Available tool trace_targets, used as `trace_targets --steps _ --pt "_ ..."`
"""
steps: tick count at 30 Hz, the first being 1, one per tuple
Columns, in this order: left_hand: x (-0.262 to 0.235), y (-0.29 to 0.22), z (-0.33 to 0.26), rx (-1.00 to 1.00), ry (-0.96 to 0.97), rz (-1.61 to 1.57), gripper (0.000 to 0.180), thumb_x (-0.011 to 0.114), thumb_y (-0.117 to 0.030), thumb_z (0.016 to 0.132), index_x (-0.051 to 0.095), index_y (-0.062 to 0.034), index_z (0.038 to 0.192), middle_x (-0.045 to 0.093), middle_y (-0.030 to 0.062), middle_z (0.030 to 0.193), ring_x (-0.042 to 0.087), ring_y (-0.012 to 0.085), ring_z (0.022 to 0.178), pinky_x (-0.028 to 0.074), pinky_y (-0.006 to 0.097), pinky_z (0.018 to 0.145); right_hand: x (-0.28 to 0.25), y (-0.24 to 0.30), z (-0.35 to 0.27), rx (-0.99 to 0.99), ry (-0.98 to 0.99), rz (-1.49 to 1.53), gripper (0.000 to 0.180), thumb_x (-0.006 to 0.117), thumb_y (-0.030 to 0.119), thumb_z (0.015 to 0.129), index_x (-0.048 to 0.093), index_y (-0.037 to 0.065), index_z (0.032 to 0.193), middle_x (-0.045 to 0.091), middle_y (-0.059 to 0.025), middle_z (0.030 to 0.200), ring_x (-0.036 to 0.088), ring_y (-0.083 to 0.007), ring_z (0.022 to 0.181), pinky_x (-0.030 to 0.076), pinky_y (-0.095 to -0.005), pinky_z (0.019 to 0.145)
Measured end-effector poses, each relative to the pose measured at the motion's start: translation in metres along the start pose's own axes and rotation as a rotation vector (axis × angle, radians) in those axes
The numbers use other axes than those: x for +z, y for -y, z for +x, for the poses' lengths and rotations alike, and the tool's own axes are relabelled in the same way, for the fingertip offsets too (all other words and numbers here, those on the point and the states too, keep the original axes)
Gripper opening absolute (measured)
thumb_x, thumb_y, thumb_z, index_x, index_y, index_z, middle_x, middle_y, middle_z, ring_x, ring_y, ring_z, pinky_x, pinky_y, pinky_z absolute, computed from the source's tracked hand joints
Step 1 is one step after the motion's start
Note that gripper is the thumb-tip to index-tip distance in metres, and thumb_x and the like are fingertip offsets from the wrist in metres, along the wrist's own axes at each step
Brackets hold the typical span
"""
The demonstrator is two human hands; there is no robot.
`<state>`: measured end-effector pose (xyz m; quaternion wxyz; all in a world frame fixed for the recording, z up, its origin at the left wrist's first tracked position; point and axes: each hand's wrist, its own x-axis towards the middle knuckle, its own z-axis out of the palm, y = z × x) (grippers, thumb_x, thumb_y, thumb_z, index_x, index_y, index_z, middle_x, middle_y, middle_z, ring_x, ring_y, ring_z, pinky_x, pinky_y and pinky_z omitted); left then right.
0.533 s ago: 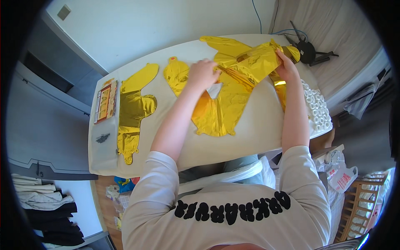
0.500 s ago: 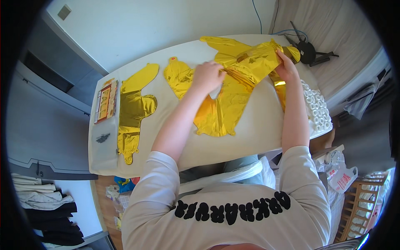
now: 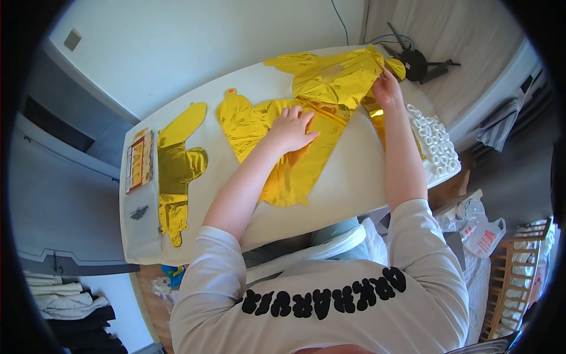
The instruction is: The person spreads and arranges foil letter balloons across a table, then folds one of the foil balloons into a compact shape by hand.
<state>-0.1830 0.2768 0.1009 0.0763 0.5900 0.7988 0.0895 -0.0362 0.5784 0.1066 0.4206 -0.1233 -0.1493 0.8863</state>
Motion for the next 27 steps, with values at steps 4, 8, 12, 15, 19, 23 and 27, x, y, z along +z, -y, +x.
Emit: trace_targets --steps 4,8,12,15,19,23,27 --pt "-0.025 -0.029 -0.021 0.009 0.143 0.16 0.074 0.062 -0.059 0.096 0.048 -0.0151 0.154 0.046 0.0137 0.155 0.04 0.035 0.146 0.042 0.049 0.114 -0.015 0.009 0.008 -0.04 -0.038 -0.062 0.033 0.049 0.016 0.111 0.055 -0.004 0.136 0.066 -0.0175 0.133 0.066 -0.0279 0.12 0.054 -0.0417 0.108" --pt "-0.05 -0.05 -0.044 0.001 0.392 0.223 0.079 0.061 -0.062 0.096 0.046 -0.0129 0.156 0.049 0.0165 0.154 0.048 0.0344 0.141 0.047 0.047 0.111 -0.014 0.006 0.008 0.079 -0.036 -0.06 0.035 0.049 0.021 0.111 0.057 -0.002 0.136 0.067 -0.016 0.132 0.067 -0.0285 0.12 0.055 -0.0439 0.106" --pt "-0.044 -0.066 -0.079 0.044 0.373 0.261 0.082 0.06 -0.064 0.096 0.046 -0.0087 0.154 0.047 0.0197 0.156 0.052 0.0346 0.14 0.049 0.046 0.109 -0.027 0.015 0.023 0.139 0.004 -0.11 0.038 0.052 0.026 0.11 0.058 0.0 0.136 0.068 -0.0158 0.131 0.068 -0.03 0.119 0.056 -0.0452 0.104" --pt "-0.03 -0.063 -0.11 0.115 0.24 0.252 0.083 0.062 -0.062 0.096 0.046 -0.0033 0.152 0.044 0.0238 0.158 0.05 0.0369 0.142 0.048 0.048 0.109 -0.032 0.01 0.026 0.209 0.045 -0.112 0.039 0.054 0.028 0.109 0.059 0.001 0.137 0.069 -0.0161 0.131 0.069 -0.0308 0.117 0.057 -0.0457 0.101" --pt "-0.025 -0.06 -0.136 0.15 0.272 0.207 0.085 0.061 -0.06 0.098 0.039 -0.0032 0.157 0.036 0.0255 0.164 0.043 0.0381 0.148 0.045 0.049 0.114 -0.038 0.011 0.025 0.233 0.061 -0.115 0.038 0.056 0.028 0.108 0.06 0.002 0.136 0.07 -0.0159 0.13 0.069 -0.0317 0.116 0.059 -0.0464 0.098" --pt "-0.018 -0.057 -0.158 0.2 0.247 0.194 0.085 0.061 -0.058 0.098 0.037 -0.0032 0.158 0.034 0.0257 0.165 0.037 0.0386 0.152 0.039 0.049 0.119 -0.043 0.017 0.03 0.202 0.023 -0.114 0.037 0.06 0.027 0.106 0.061 0.002 0.134 0.071 -0.0164 0.127 0.07 -0.032 0.114 0.059 -0.0469 0.097" --pt "-0.007 -0.057 -0.178 0.224 0.157 0.164 0.084 0.064 -0.056 0.098 0.036 -0.0062 0.159 0.034 0.0236 0.165 0.036 0.0378 0.152 0.036 0.048 0.122 -0.048 0.029 0.036 0.185 0.009 -0.195 0.034 0.062 0.024 0.105 0.064 0.002 0.131 0.072 -0.0164 0.125 0.071 -0.0322 0.112 0.059 -0.0478 0.096"
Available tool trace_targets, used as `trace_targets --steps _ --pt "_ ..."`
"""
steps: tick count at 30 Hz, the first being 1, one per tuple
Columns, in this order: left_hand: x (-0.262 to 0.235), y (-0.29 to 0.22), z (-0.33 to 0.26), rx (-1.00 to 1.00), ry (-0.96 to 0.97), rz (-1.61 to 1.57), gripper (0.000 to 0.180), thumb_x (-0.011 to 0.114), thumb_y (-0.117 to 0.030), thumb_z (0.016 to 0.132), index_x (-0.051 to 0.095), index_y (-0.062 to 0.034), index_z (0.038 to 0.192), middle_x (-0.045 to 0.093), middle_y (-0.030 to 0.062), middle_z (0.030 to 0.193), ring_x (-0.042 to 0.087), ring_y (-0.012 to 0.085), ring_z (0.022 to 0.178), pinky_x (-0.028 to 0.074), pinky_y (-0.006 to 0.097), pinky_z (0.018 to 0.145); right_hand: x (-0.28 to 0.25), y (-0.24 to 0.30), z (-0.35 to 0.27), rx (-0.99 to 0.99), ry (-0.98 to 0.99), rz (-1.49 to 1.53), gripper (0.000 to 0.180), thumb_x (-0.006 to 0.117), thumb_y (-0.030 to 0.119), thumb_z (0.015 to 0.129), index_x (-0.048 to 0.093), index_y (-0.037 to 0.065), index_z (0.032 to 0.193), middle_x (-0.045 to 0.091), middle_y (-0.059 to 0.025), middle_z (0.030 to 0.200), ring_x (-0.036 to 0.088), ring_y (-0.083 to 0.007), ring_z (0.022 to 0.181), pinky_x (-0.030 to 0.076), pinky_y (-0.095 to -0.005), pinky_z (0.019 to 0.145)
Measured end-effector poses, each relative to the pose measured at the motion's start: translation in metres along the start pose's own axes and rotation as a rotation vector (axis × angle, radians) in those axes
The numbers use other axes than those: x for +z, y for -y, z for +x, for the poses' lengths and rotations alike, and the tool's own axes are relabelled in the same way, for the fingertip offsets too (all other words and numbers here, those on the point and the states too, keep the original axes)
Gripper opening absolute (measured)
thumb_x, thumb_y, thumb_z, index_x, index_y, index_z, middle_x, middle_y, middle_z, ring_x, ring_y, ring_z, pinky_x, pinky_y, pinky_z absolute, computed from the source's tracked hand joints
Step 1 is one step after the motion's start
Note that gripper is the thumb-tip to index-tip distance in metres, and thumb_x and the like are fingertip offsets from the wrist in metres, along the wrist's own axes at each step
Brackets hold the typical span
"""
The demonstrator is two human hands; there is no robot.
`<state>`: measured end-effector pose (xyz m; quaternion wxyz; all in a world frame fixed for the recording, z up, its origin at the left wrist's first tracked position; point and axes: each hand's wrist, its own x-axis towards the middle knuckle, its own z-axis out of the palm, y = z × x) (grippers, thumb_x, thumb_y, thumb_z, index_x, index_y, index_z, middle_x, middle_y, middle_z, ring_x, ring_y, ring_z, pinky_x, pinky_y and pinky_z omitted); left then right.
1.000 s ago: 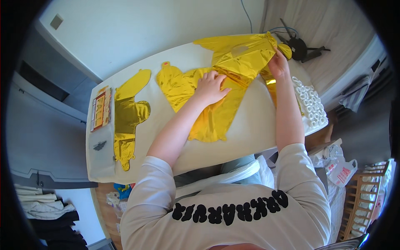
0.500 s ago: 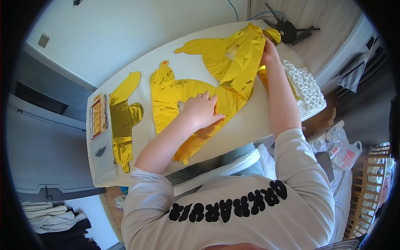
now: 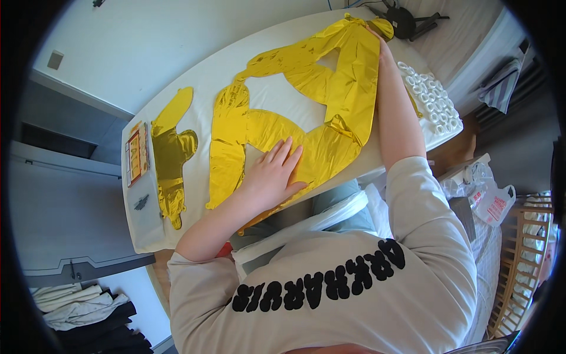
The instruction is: The person spreads and arranges foil letter balloons across a table, then folds one of the foil balloons into a compact shape by hand.
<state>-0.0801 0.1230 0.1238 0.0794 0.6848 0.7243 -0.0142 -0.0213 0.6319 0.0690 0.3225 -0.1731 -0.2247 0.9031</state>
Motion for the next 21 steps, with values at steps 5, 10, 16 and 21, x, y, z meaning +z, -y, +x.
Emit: trace_targets --steps 5,10,16,21 --pt "0.007 -0.001 -0.009 0.026 -0.076 -0.017 0.083 0.067 -0.055 0.096 0.04 -0.0067 0.158 0.037 0.0221 0.163 0.037 0.037 0.151 0.036 0.049 0.12 -0.007 0.009 -0.004 -0.088 0.046 0.002 0.035 0.06 0.023 0.106 0.063 0.001 0.132 0.071 -0.0149 0.127 0.07 -0.0303 0.113 0.058 -0.0463 0.099" --pt "0.001 -0.006 -0.015 0.005 -0.09 -0.061 0.083 0.07 -0.056 0.093 0.045 -0.0087 0.155 0.04 0.0193 0.162 0.04 0.0352 0.149 0.038 0.05 0.118 -0.009 0.013 -0.03 -0.134 0.085 -0.011 0.033 0.06 0.024 0.106 0.063 0.002 0.131 0.071 -0.0143 0.124 0.07 -0.0294 0.11 0.058 -0.0458 0.097" --pt "0.001 -0.007 -0.022 -0.004 -0.089 -0.064 0.082 0.07 -0.056 0.092 0.046 -0.0087 0.155 0.041 0.0192 0.161 0.041 0.0352 0.149 0.038 0.051 0.118 -0.006 -0.002 -0.069 -0.179 0.137 -0.01 0.032 0.059 0.024 0.106 0.064 0.003 0.13 0.071 -0.0136 0.122 0.07 -0.0283 0.107 0.058 -0.0453 0.094" --pt "0.0 -0.007 -0.022 0.006 -0.097 -0.077 0.081 0.071 -0.055 0.091 0.047 -0.0086 0.154 0.042 0.019 0.161 0.041 0.0351 0.149 0.038 0.05 0.118 -0.002 -0.006 -0.097 -0.227 0.175 -0.015 0.031 0.058 0.024 0.107 0.065 0.003 0.129 0.072 -0.013 0.119 0.07 -0.0274 0.104 0.058 -0.0448 0.092"
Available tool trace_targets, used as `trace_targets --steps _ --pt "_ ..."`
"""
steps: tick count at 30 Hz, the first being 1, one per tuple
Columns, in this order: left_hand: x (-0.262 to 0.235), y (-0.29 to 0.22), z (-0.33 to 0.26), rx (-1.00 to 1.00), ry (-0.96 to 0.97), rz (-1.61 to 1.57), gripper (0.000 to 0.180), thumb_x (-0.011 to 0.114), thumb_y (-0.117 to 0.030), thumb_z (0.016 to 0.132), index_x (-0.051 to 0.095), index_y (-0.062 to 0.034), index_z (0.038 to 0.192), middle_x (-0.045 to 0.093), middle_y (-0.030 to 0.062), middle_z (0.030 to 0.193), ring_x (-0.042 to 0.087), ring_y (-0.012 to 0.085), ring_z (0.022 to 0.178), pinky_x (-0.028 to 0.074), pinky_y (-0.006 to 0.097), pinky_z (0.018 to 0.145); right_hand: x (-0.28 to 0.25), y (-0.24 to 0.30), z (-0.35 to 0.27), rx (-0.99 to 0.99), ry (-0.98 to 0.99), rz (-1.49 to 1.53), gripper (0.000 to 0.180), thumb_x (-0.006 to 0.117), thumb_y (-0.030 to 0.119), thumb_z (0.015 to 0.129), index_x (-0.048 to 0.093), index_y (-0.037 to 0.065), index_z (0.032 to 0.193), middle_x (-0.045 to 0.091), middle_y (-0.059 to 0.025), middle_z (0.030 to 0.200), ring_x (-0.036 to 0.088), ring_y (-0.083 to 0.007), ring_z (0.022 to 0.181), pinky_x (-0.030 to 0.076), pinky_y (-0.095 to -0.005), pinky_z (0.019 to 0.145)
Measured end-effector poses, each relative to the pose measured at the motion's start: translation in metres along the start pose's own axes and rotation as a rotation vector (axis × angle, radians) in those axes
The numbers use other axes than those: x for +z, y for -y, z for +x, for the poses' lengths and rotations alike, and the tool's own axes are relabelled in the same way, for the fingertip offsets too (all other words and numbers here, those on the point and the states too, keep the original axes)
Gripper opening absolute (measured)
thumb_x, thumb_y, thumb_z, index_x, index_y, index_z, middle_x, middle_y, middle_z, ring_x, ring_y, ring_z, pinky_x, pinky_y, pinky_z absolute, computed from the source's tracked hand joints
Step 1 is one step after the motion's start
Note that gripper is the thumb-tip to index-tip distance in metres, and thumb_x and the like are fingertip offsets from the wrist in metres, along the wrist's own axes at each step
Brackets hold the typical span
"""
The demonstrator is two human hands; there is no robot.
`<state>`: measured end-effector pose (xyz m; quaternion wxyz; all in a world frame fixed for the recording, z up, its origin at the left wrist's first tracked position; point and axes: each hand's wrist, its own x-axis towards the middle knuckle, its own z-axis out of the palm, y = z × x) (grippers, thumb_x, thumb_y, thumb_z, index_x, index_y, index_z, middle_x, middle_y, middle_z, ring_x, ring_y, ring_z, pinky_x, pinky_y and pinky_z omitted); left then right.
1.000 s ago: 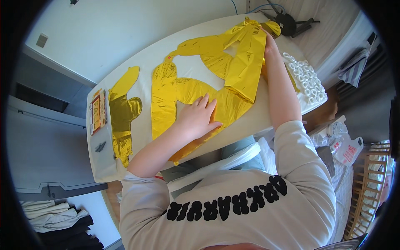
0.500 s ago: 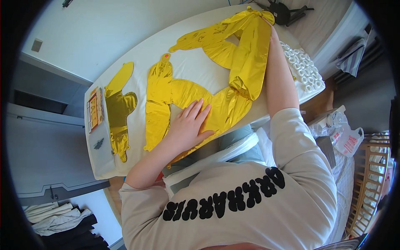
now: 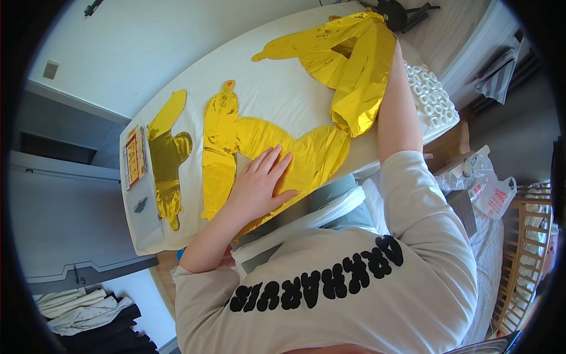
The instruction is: The person spreads and arranges foil letter balloons across a table, then folds one of the foil balloons into a compact shape by hand.
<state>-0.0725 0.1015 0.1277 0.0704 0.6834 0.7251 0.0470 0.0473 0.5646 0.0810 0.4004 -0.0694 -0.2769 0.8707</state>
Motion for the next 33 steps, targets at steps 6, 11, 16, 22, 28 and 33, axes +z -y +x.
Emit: trace_targets --steps 6,11,16,22,28,33 --pt "0.0 0.0 -0.001 -0.01 -0.006 -0.012 0.081 0.073 -0.054 0.09 0.048 -0.0084 0.153 0.042 0.0185 0.161 0.041 0.035 0.148 0.038 0.05 0.118 0.016 -0.002 -0.043 -0.046 0.054 -0.003 0.03 0.058 0.024 0.107 0.065 0.004 0.128 0.072 -0.0122 0.117 0.069 -0.0263 0.101 0.058 -0.0442 0.089" --pt "0.001 0.0 -0.002 -0.01 -0.012 -0.042 0.081 0.074 -0.053 0.09 0.049 -0.0084 0.153 0.043 0.0186 0.161 0.041 0.0357 0.148 0.038 0.05 0.119 0.04 -0.007 -0.073 -0.098 0.098 -0.011 0.029 0.057 0.024 0.107 0.066 0.005 0.127 0.072 -0.0116 0.114 0.069 -0.0254 0.098 0.058 -0.0437 0.087" --pt "0.003 -0.005 -0.016 -0.022 -0.098 -0.134 0.082 0.075 -0.054 0.089 0.049 -0.0099 0.154 0.041 0.019 0.161 0.04 0.0391 0.148 0.036 0.051 0.119 0.061 -0.016 -0.083 -0.145 0.141 -0.013 0.028 0.057 0.024 0.107 0.066 0.005 0.126 0.072 -0.011 0.112 0.069 -0.0245 0.095 0.058 -0.0433 0.085" --pt "0.009 0.025 -0.059 -0.169 -0.049 0.075 0.088 0.077 -0.054 0.086 0.045 -0.0121 0.157 0.033 0.0197 0.167 0.031 0.0413 0.154 0.024 0.059 0.123 0.089 -0.018 -0.11 -0.199 0.21 -0.019 0.027 0.056 0.024 0.108 0.067 0.006 0.125 0.072 -0.0103 0.109 0.069 -0.0234 0.092 0.058 -0.0427 0.082" --pt "0.02 0.021 -0.114 -0.309 -0.053 -0.096 0.09 0.076 -0.049 0.087 0.041 -0.0088 0.159 0.03 0.0224 0.168 0.025 0.0436 0.156 0.021 0.059 0.124 0.108 -0.015 -0.121 -0.248 0.276 -0.022 0.026 0.055 0.025 0.108 0.067 0.007 0.123 0.072 -0.0095 0.106 0.069 -0.0223 0.089 0.059 -0.0421 0.079" --pt "0.022 0.013 -0.134 -0.326 -0.09 -0.154 0.081 0.071 -0.04 0.09 0.042 -0.012 0.16 0.025 0.0254 0.169 0.022 0.0446 0.157 0.018 0.058 0.126 0.135 -0.012 -0.139 -0.26 0.386 -0.01 0.026 0.055 0.025 0.108 0.068 0.007 0.122 0.072 -0.0089 0.104 0.069 -0.0213 0.086 0.059 -0.0417 0.077"
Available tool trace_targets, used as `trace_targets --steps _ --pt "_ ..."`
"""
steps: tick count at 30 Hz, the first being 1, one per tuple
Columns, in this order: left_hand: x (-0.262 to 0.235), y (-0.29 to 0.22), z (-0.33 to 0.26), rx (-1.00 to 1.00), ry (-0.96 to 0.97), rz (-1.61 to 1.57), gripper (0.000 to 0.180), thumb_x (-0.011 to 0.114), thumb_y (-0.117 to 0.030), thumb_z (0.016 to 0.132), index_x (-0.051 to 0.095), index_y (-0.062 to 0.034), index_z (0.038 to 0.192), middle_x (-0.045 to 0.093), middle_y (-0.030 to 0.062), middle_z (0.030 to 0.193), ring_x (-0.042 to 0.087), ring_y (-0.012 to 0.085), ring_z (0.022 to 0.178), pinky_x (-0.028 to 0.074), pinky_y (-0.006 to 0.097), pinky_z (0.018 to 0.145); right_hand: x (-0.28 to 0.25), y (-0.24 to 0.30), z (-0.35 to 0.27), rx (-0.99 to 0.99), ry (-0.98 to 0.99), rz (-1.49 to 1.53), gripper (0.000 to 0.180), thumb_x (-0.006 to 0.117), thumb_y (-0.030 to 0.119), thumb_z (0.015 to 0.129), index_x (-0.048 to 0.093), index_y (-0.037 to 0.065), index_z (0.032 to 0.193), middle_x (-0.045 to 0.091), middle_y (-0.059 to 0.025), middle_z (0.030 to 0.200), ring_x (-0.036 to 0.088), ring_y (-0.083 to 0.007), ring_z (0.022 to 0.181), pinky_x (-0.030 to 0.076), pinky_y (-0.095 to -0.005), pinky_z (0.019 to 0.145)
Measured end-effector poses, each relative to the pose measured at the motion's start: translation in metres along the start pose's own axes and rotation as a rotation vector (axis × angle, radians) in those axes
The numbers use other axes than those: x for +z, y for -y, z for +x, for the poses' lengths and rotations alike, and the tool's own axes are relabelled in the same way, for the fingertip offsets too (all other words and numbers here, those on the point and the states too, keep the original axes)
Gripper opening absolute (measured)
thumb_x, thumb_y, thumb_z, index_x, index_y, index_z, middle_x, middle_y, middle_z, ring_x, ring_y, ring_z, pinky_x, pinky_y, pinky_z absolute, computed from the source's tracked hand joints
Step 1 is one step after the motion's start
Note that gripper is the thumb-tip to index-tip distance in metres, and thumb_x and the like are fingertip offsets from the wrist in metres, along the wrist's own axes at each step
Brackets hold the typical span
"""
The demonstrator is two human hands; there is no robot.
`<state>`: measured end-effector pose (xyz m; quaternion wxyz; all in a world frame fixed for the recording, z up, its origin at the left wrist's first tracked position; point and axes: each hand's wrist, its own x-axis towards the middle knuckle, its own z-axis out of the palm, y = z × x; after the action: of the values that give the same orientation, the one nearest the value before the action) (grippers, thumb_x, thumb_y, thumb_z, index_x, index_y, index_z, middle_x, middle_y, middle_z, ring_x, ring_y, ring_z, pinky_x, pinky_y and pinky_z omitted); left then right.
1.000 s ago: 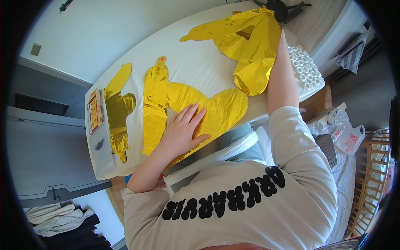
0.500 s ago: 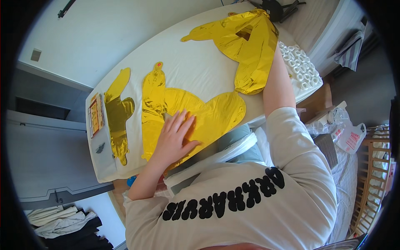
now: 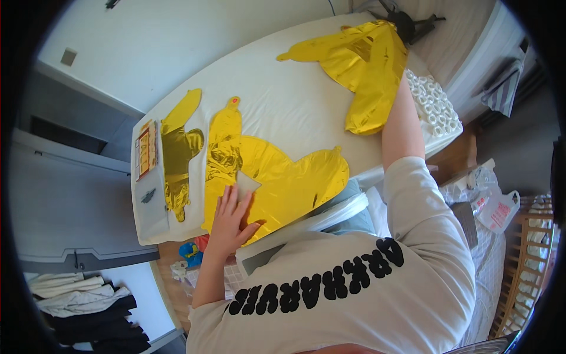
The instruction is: The person spreads and arranges foil letter balloons across a table, then folds one of the foil balloons into a compact shape by hand.
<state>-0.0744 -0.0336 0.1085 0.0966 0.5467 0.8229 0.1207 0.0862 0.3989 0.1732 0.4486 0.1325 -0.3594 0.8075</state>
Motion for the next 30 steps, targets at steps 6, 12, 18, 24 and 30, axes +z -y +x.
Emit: trace_targets --steps 6,12,18,24,30 --pt "0.011 -0.016 0.034 -0.008 0.038 0.048 0.066 0.057 -0.052 0.101 0.044 -0.0239 0.16 0.026 0.0223 0.17 0.02 0.0469 0.157 0.014 0.065 0.124 0.016 0.053 -0.011 -0.062 0.159 -0.01 0.025 0.054 0.025 0.109 0.068 0.008 0.121 0.072 -0.0082 0.101 0.069 -0.0202 0.083 0.059 -0.0411 0.075" --pt "0.02 -0.025 0.127 -0.173 -0.002 0.073 0.076 0.049 -0.064 0.101 0.034 -0.0252 0.165 0.017 0.0223 0.173 0.013 0.0468 0.159 0.012 0.066 0.124 0.011 0.117 -0.058 -0.129 0.277 -0.021 0.025 0.053 0.025 0.109 0.069 0.009 0.12 0.072 -0.0075 0.098 0.069 -0.0191 0.08 0.059 -0.0405 0.072" --pt "0.024 -0.038 0.269 -0.345 0.02 0.08 0.093 0.036 -0.077 0.098 0.015 -0.0203 0.169 0.004 0.019 0.175 0.002 0.0538 0.158 0.007 0.071 0.123 0.077 0.16 -0.085 0.35 1.233 0.06 0.02 0.06 0.003 0.104 0.072 -0.011 0.113 0.077 -0.0222 0.101 0.077 -0.0291 0.08 0.063 -0.0372 0.074" --pt "0.022 -0.065 0.391 -0.487 -0.023 -0.024 0.098 0.035 -0.077 0.098 0.004 -0.0172 0.17 -0.003 0.0161 0.176 -0.005 0.0508 0.159 0.001 0.071 0.122 0.014 0.171 -0.168 0.281 0.751 0.033 0.014 0.065 0.008 0.103 0.071 -0.004 0.108 0.077 -0.0194 0.092 0.075 -0.0275 0.074 0.06 -0.0372 0.069" --pt "0.034 -0.084 0.456 -0.417 -0.21 -0.414 0.109 0.05 -0.074 0.095 -0.004 -0.0151 0.169 0.0 0.0165 0.176 -0.003 0.0471 0.16 0.0 0.072 0.122 0.0 0.159 -0.178 0.148 0.54 0.157 0.018 0.066 0.017 0.098 0.066 -0.001 0.098 0.073 -0.0173 0.076 0.07 -0.027 0.058 0.054 -0.038 0.056"
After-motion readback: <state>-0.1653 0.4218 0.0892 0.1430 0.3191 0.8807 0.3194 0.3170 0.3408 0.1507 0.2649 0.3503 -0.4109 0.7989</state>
